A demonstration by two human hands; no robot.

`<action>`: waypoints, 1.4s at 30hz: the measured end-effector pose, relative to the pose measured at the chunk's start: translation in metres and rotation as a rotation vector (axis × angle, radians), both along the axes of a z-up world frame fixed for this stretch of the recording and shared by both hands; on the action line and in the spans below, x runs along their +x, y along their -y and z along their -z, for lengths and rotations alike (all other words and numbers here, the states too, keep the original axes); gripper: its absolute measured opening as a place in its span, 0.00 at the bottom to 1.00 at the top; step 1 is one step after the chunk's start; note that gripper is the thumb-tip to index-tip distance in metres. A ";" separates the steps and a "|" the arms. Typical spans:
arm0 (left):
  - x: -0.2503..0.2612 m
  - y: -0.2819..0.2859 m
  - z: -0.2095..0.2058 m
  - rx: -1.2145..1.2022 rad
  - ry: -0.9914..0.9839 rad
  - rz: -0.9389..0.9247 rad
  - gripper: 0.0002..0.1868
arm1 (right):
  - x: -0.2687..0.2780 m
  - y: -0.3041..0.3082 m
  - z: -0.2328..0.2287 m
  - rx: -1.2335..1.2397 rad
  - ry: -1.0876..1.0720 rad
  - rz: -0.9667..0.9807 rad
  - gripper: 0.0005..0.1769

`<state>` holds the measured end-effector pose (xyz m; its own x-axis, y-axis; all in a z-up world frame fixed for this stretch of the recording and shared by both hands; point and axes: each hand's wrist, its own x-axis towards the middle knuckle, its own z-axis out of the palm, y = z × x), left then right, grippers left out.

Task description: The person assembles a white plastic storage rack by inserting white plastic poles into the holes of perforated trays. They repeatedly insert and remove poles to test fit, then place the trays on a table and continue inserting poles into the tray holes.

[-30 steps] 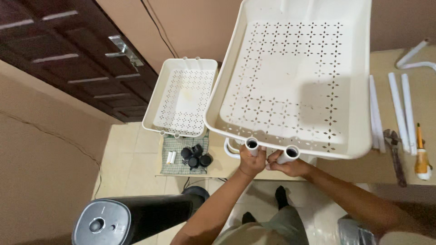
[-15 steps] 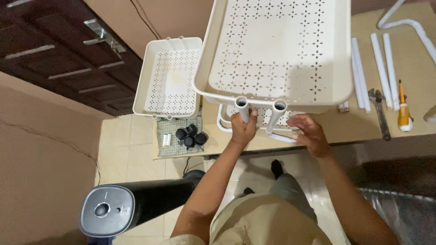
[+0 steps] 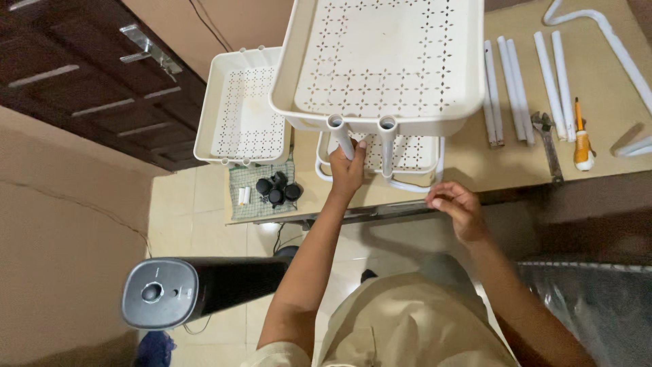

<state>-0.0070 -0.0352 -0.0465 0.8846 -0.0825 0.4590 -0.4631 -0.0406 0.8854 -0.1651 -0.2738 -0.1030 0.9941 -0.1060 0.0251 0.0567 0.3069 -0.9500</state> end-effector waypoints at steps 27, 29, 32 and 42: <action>0.002 0.009 0.008 -0.111 -0.018 -0.250 0.13 | -0.011 0.101 0.013 0.046 -0.141 -0.260 0.07; 0.002 0.010 0.007 -0.143 -0.049 -0.232 0.11 | -0.014 0.102 0.018 0.044 -0.141 -0.272 0.07; 0.002 0.008 0.007 -0.140 -0.061 -0.236 0.10 | -0.018 0.102 0.024 0.028 -0.132 -0.284 0.07; 0.002 0.007 0.009 -0.144 -0.076 -0.256 0.11 | -0.029 0.097 0.028 0.047 -0.196 -0.301 0.07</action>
